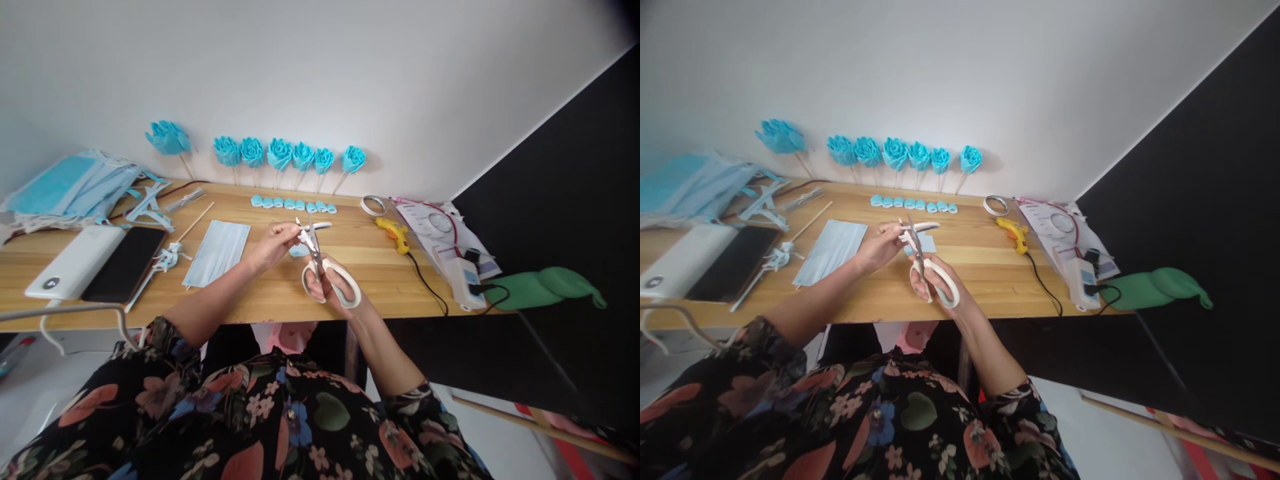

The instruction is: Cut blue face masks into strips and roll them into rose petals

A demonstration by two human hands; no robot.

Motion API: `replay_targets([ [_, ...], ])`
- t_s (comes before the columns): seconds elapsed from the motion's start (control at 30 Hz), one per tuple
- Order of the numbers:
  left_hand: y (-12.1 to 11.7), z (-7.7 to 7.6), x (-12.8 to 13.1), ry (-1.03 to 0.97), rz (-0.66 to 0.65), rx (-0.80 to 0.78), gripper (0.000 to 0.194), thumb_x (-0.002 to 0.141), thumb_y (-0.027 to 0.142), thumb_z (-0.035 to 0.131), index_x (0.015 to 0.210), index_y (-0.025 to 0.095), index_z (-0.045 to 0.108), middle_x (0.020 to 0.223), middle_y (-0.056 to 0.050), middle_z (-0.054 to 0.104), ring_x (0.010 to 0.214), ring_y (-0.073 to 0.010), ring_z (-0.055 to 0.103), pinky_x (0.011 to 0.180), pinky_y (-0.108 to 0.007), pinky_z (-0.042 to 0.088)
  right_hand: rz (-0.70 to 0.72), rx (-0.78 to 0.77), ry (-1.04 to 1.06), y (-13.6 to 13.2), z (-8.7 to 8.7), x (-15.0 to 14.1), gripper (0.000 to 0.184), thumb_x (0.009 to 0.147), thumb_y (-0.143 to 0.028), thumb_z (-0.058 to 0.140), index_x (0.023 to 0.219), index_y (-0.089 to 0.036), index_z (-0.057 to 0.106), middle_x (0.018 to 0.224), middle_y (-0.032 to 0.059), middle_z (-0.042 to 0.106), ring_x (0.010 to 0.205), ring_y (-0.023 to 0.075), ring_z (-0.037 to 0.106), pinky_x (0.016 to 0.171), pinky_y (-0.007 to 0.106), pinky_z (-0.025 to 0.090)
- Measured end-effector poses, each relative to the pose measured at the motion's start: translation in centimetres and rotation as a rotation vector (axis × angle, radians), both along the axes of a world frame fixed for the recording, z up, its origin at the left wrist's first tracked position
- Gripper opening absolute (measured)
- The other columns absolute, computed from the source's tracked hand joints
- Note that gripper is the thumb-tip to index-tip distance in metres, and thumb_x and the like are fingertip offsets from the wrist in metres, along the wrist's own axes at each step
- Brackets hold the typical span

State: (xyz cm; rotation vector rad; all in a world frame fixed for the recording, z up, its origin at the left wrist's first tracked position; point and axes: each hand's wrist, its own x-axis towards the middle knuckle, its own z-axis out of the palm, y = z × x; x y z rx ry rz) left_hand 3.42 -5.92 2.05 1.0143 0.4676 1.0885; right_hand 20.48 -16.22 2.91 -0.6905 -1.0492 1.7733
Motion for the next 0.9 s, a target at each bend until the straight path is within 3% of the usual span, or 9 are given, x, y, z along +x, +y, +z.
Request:
replay_targets([
  [0.4,-0.1,0.2,0.1,0.025,0.007,0.111,0.048,0.07,0.065,0.085,0.066,0.019,0.071,0.068,-0.004,0.067,0.069,-0.0168,0.06,0.069,-0.031,0.047,-0.048,-0.101,0.048,-0.1,0.5,-1.1,0.052,0.08,-0.057,0.078,0.113,-0.02,0.062,0.075,-0.0023,0.054,0.052,0.0064,0.031,0.04,0.02,0.023],
  [0.63,0.0,0.1,0.0,0.021,0.024,0.144,0.047,0.076,0.059,0.081,0.058,0.02,0.064,0.055,0.001,0.048,0.062,-0.0161,0.051,0.068,-0.032,0.045,-0.063,-0.111,0.09,-0.5,0.7,-0.9,0.05,0.081,-0.055,0.077,0.114,-0.02,0.061,0.073,-0.0028,0.054,0.051,0.0055,0.03,0.039,0.018,0.021],
  [0.9,0.2,-0.6,-0.1,0.204,0.013,0.234,0.037,0.079,0.054,0.081,0.075,0.017,0.076,0.077,-0.005,0.072,0.073,-0.0185,0.063,0.072,-0.032,0.047,-0.05,-0.079,0.005,-1.1,0.4,-1.1,0.051,0.08,-0.056,0.079,0.111,-0.019,0.064,0.071,-0.0039,0.056,0.046,0.0032,0.032,0.038,0.018,0.02],
])
